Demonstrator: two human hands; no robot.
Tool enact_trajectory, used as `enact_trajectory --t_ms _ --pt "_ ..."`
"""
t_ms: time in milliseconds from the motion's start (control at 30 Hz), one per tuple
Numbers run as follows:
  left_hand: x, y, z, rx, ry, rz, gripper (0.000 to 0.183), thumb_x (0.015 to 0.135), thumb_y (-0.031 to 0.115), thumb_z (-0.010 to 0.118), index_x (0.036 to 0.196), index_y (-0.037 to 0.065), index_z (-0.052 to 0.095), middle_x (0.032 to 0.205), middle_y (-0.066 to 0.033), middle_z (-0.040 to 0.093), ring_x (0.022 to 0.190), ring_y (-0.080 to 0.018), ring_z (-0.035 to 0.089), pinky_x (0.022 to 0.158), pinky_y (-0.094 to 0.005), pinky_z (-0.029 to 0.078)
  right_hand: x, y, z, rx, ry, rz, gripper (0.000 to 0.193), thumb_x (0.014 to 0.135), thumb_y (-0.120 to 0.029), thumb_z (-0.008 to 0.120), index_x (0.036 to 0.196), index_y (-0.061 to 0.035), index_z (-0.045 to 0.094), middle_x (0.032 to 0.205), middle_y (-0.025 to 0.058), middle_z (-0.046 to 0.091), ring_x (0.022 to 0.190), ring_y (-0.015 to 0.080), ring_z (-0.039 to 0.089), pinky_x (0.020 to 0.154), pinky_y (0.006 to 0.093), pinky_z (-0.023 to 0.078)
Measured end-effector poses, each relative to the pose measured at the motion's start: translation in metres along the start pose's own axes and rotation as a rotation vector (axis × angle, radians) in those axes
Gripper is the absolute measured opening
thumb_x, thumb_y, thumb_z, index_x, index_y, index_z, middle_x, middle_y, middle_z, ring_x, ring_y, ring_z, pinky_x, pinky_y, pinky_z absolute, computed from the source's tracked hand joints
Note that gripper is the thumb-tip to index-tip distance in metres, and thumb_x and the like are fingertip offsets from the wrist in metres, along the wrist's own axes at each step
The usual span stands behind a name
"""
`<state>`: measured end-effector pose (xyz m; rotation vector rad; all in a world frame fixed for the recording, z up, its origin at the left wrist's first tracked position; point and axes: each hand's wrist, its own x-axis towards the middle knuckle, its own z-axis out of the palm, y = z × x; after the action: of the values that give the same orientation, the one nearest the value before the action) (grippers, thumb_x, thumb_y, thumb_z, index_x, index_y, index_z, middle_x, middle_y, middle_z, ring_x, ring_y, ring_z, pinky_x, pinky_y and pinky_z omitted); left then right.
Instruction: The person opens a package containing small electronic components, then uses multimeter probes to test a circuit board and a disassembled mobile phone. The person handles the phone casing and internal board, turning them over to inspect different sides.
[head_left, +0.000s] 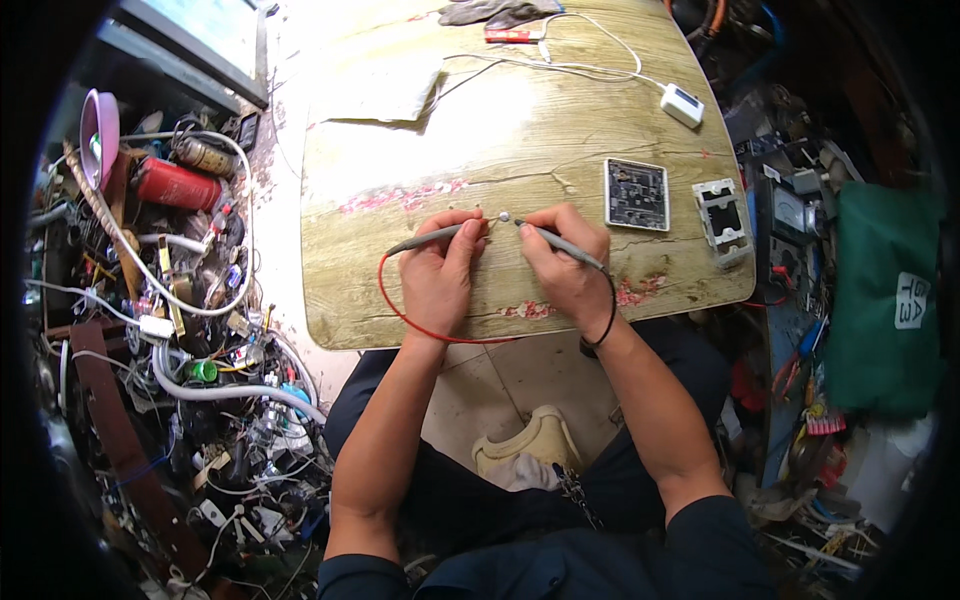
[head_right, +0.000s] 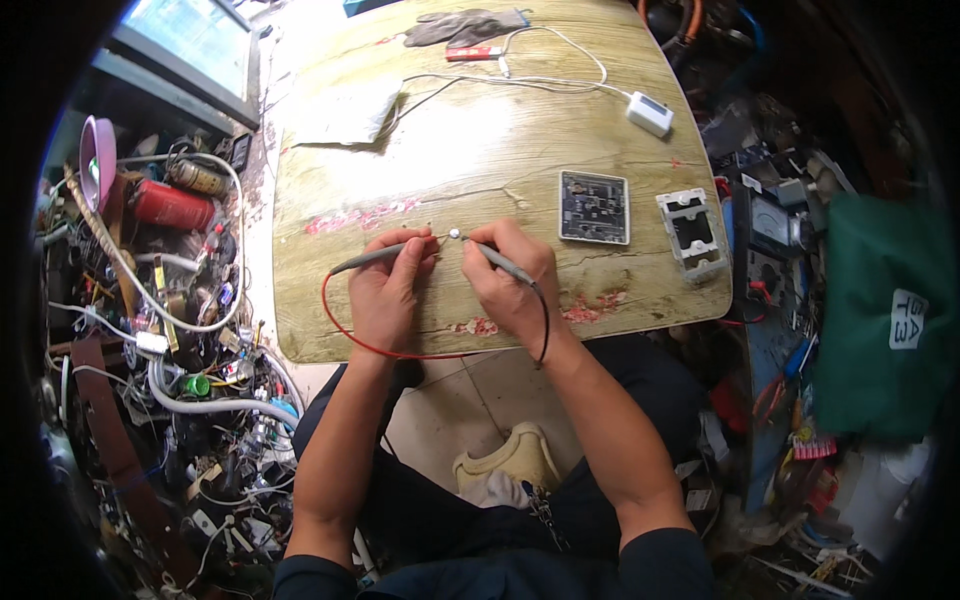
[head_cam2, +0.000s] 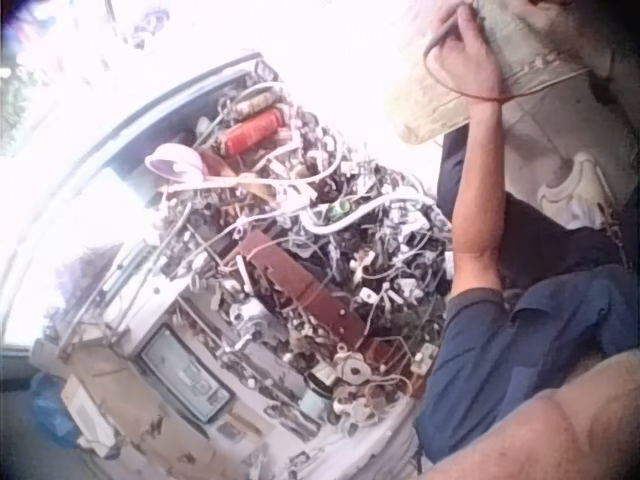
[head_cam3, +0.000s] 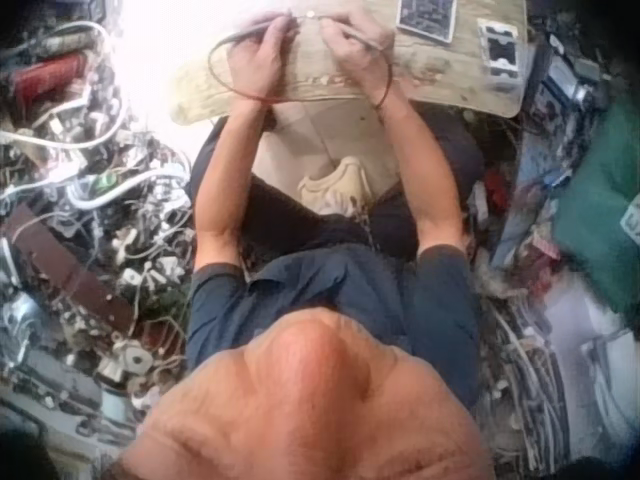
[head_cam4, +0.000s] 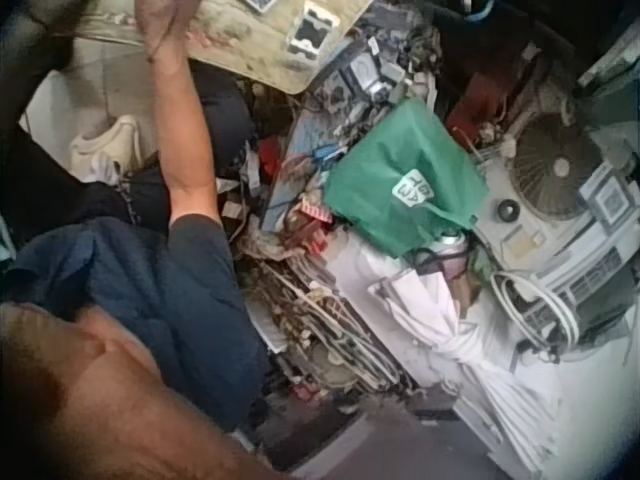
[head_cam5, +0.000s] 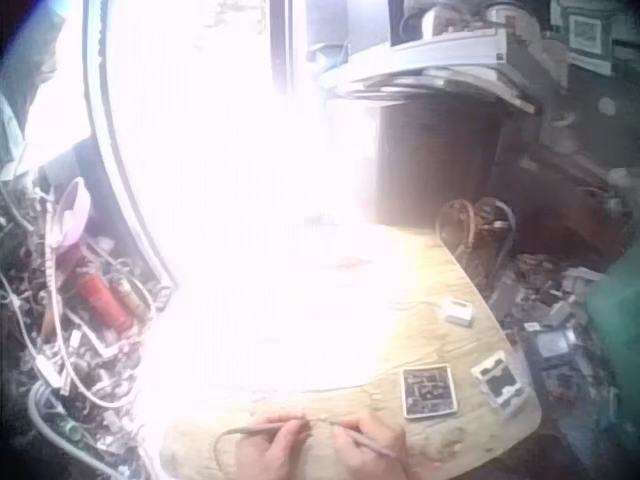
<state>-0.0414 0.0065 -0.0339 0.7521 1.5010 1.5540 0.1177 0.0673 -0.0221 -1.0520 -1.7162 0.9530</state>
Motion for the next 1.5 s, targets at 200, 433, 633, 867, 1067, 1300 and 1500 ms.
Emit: enact_trajectory --t_ms 200,433,633,867,1067,1300,1500 --pt "0.002 -0.005 -0.003 -0.075 0.007 -0.076 0.016 0.105 0.01 0.067 0.116 -0.001 0.07 0.108 -0.0108 0.074 0.098 -0.0159 0.071 0.085 -0.027 0.06 0.001 0.004 -0.003 0.025 -0.002 -0.056 0.005 0.089 -0.007 0.067 0.09 -0.0046 0.063 0.075 0.0205 0.066 0.072 0.0436 0.069 0.062 0.0484 0.053" --pt "0.003 -0.008 -0.002 -0.003 -0.021 -0.021 0.017 0.108 0.012 0.064 0.118 -0.001 0.067 0.114 -0.0116 0.074 0.102 -0.0167 0.072 0.085 -0.0265 0.06 -0.002 0.01 -0.009 -0.043 0.066 -0.097 0.008 0.088 -0.009 0.069 0.09 -0.0051 0.062 0.073 0.0186 0.066 0.07 0.04 0.07 0.061 0.0464 0.055" --pt "0.004 -0.014 -0.01 0.012 -0.04 -0.035 0.02 0.11 0.017 0.061 0.121 0.001 0.064 0.123 -0.0124 0.073 0.108 -0.0192 0.072 0.09 -0.0283 0.059 -0.005 0.014 -0.004 -0.03 0.1 -0.099 0.01 0.087 -0.011 0.068 0.089 -0.0063 0.06 0.076 0.0186 0.066 0.071 0.0416 0.069 0.062 0.0485 0.055" --pt "0.007 -0.019 -0.017 0.033 -0.039 -0.002 0.022 0.111 0.017 0.059 0.123 -0.001 0.065 0.123 -0.0143 0.073 0.11 -0.0217 0.072 0.097 -0.0325 0.058 -0.006 0.012 -0.002 -0.032 0.119 -0.083 0.014 0.088 -0.011 0.066 0.085 -0.0042 0.054 0.076 0.0191 0.065 0.072 0.0431 0.068 0.063 0.0499 0.055" --pt "0.006 -0.015 -0.012 0.044 -0.057 0.029 0.023 0.11 0.015 0.059 0.122 -0.004 0.062 0.12 -0.0163 0.072 0.108 -0.0231 0.071 0.097 -0.0345 0.058 -0.007 0.013 -0.002 0.023 0.122 -0.073 0.014 0.087 -0.011 0.067 0.085 -0.0036 0.055 0.076 0.0193 0.065 0.072 0.0432 0.068 0.063 0.0498 0.055" --pt "0.004 -0.012 -0.01 0.079 -0.071 0.057 0.023 0.11 0.016 0.059 0.122 -0.003 0.062 0.12 -0.0159 0.072 0.109 -0.0228 0.071 0.098 -0.0348 0.057 -0.008 0.011 -0.009 0.022 0.029 -0.014 0.021 0.088 -0.02 0.069 0.089 -0.0025 0.057 0.083 0.0231 0.068 0.079 0.0455 0.07 0.068 0.0514 0.057" --pt "0.002 -0.01 -0.007 0.11 -0.075 0.056 0.024 0.111 0.017 0.058 0.123 -0.003 0.062 0.12 -0.0156 0.072 0.109 -0.0227 0.071 0.098 -0.0347 0.057 -0.007 0.011 -0.009 0.021 0.027 -0.011 0.021 0.089 -0.02 0.068 0.091 -0.0023 0.058 0.084 0.0233 0.068 0.079 0.0455 0.07 0.068 0.0516 0.057"
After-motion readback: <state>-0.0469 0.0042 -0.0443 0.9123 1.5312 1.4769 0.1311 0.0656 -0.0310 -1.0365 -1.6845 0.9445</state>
